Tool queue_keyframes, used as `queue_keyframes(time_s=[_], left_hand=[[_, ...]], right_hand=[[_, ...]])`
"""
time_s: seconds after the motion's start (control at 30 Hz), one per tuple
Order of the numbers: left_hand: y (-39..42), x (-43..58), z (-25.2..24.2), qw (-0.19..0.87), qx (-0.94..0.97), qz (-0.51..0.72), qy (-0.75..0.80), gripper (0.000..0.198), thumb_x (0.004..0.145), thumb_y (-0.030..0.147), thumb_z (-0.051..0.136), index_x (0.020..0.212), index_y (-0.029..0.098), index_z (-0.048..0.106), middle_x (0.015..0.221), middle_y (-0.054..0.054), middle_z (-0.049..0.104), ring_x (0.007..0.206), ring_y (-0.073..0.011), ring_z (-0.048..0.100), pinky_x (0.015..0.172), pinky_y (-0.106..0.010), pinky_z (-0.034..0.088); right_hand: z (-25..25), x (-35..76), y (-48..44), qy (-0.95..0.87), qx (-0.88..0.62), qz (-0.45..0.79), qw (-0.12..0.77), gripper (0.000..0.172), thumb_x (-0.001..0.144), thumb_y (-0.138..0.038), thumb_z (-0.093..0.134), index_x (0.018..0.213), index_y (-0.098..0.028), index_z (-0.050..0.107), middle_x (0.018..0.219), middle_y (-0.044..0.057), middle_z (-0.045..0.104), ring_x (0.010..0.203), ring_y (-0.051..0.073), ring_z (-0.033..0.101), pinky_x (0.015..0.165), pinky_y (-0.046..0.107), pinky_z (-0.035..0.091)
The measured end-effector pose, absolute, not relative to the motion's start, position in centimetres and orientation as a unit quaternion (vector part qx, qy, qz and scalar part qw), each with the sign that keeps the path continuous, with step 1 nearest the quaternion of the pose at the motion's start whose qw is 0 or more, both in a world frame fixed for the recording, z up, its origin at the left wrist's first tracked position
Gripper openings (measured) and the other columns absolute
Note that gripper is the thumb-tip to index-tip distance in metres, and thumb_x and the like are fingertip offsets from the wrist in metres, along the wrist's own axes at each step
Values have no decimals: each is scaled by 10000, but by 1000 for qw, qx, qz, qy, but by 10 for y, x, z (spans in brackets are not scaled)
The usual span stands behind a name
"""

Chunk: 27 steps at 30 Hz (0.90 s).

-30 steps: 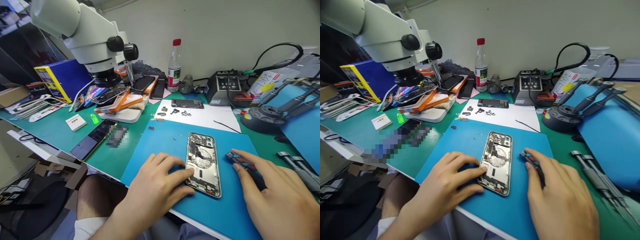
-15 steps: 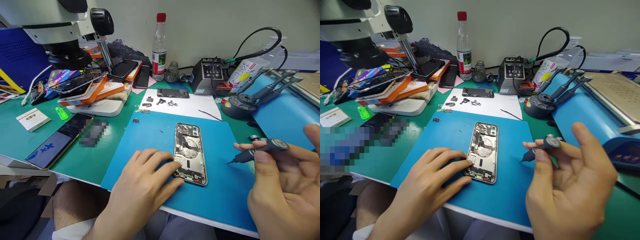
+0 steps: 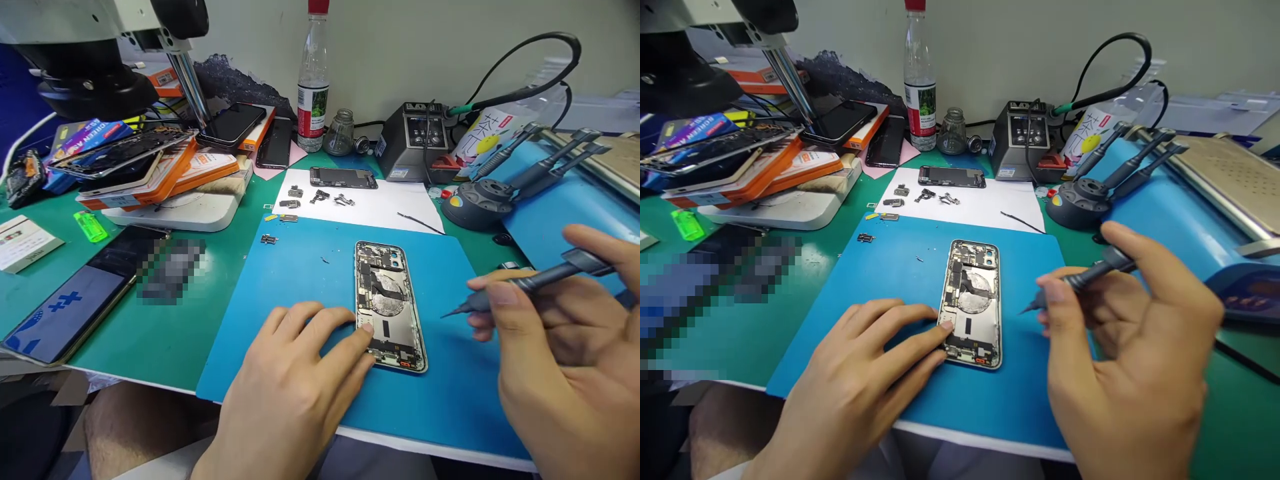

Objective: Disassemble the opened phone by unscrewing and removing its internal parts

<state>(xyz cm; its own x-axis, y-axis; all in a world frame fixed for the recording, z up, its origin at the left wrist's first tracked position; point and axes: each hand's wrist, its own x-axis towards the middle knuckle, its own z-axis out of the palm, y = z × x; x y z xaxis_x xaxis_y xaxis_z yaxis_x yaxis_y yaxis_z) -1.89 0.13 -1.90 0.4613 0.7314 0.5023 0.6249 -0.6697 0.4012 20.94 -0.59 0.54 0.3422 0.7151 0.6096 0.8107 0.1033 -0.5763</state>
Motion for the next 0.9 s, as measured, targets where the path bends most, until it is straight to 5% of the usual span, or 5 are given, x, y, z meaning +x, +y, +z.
queue_keyframes(time_s=[0.07, 0.23, 0.4, 0.6, 0.9], left_hand=[[1, -20, -20, 92, 842, 350, 401, 227, 1162, 274, 594, 1261, 234, 795, 1274, 31, 827, 1113, -218, 701, 943, -395, 507], [0, -23, -23, 118, 830, 363, 406, 196, 1133, 186, 625, 1246, 196, 785, 1312, 49, 830, 1142, -194, 699, 1030, -350, 498], [0, -22, -24, 115, 831, 362, 408, 228, 1125, 138, 602, 1258, 195, 779, 1308, 35, 829, 1138, -198, 700, 1051, -350, 499], [-1, -20, -23, 124, 826, 357, 419, 210, 1122, 135, 603, 1222, 201, 775, 1281, 37, 830, 1117, -197, 694, 1034, -355, 503], [-3, -18, -22, 118, 825, 353, 425, 175, 1126, 132, 599, 1193, 198, 747, 1259, 22, 826, 1114, -198, 690, 1027, -359, 482]], right_hand=[[9, 194, -2, -566, -636, 16, 525, 687, 982, -402, 780, 1619, -340, 532, 1092, 85, 740, 808, 235, 756, 630, 372, 643], [3, 172, 4, -604, -571, 6, 556, 642, 974, -243, 778, 1572, -376, 584, 1454, 93, 592, 953, 199, 773, 689, 334, 686], [-6, 171, 1, -633, -549, 51, 544, 603, 980, -197, 762, 1543, -345, 605, 1085, 41, 761, 824, 209, 782, 648, 346, 701], [-4, 166, -5, -615, -582, 60, 529, 552, 990, -269, 760, 1518, -353, 624, 1357, 84, 765, 863, 228, 802, 729, 418, 730], [-8, 171, -7, -636, -553, 129, 523, 515, 963, -270, 792, 1453, -294, 638, 1284, 97, 795, 785, 203, 804, 643, 354, 725]])
